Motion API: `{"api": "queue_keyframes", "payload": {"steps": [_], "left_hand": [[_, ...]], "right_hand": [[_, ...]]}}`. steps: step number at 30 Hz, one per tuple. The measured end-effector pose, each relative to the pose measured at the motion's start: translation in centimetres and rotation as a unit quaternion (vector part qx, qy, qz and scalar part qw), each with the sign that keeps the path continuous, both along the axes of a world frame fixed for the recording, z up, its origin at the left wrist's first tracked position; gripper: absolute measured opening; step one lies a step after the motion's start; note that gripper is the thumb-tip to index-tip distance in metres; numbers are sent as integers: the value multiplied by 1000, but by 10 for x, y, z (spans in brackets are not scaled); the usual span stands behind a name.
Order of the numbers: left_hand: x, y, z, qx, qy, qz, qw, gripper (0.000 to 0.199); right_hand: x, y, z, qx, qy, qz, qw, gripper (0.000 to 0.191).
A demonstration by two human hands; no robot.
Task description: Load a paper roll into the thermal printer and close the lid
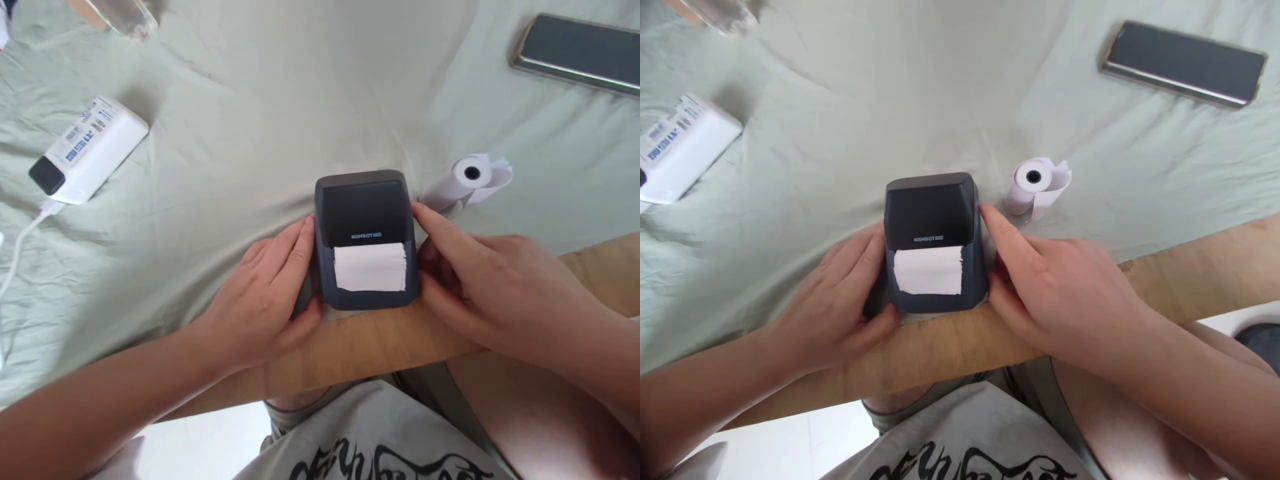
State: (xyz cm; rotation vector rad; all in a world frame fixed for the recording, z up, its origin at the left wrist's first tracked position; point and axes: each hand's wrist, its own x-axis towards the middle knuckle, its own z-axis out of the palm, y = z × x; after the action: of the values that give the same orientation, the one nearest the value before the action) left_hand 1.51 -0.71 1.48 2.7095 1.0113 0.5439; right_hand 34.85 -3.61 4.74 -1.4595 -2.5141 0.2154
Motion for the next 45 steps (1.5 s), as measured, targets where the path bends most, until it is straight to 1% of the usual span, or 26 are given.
{"api": "queue_keyframes", "payload": {"steps": [3,7,10,12,15,17,19,22,24,27,33,36,40,42,45], "left_hand": [[0,-2,-1,1,-21,9,1000,92],[-1,-7,4,42,-37,-24,998,89],[-2,-10,10,55,-31,-36,997,93],[-3,-11,13,40,-23,-48,998,99],[-3,-13,12,18,-22,-53,998,105],[-2,-13,10,21,-36,-44,998,105],[-1,-14,10,30,-46,-37,998,106],[0,-13,12,39,-31,-47,998,108],[1,-12,15,42,-24,-50,998,108],[4,-13,17,25,-35,-34,998,106],[6,-15,13,-23,-76,-3,997,100],[3,-15,11,-46,-94,-5,995,100],[4,-14,12,-60,-106,-4,993,96],[5,-13,14,-53,-102,-11,993,96],[4,-11,19,-41,-57,-25,997,104]], "right_hand": [[0,1,-4,-4,0,-6,1000,70],[4,0,-3,-19,13,-9,1000,72],[9,2,-3,-34,22,1,999,78],[9,5,-4,-58,33,5,998,81],[5,9,-5,-90,40,3,995,83],[1,10,-5,-79,44,-12,996,82],[1,10,-4,-81,48,-14,995,83],[5,12,-2,-111,45,6,993,86],[8,13,-1,-108,39,12,993,86],[11,15,0,-100,28,16,994,86],[10,19,0,-122,39,31,991,88],[10,19,1,-135,44,28,989,90],[12,17,-1,-131,37,35,990,89],[13,16,-3,-132,34,35,990,90],[11,15,-2,-136,42,27,989,91]]}}
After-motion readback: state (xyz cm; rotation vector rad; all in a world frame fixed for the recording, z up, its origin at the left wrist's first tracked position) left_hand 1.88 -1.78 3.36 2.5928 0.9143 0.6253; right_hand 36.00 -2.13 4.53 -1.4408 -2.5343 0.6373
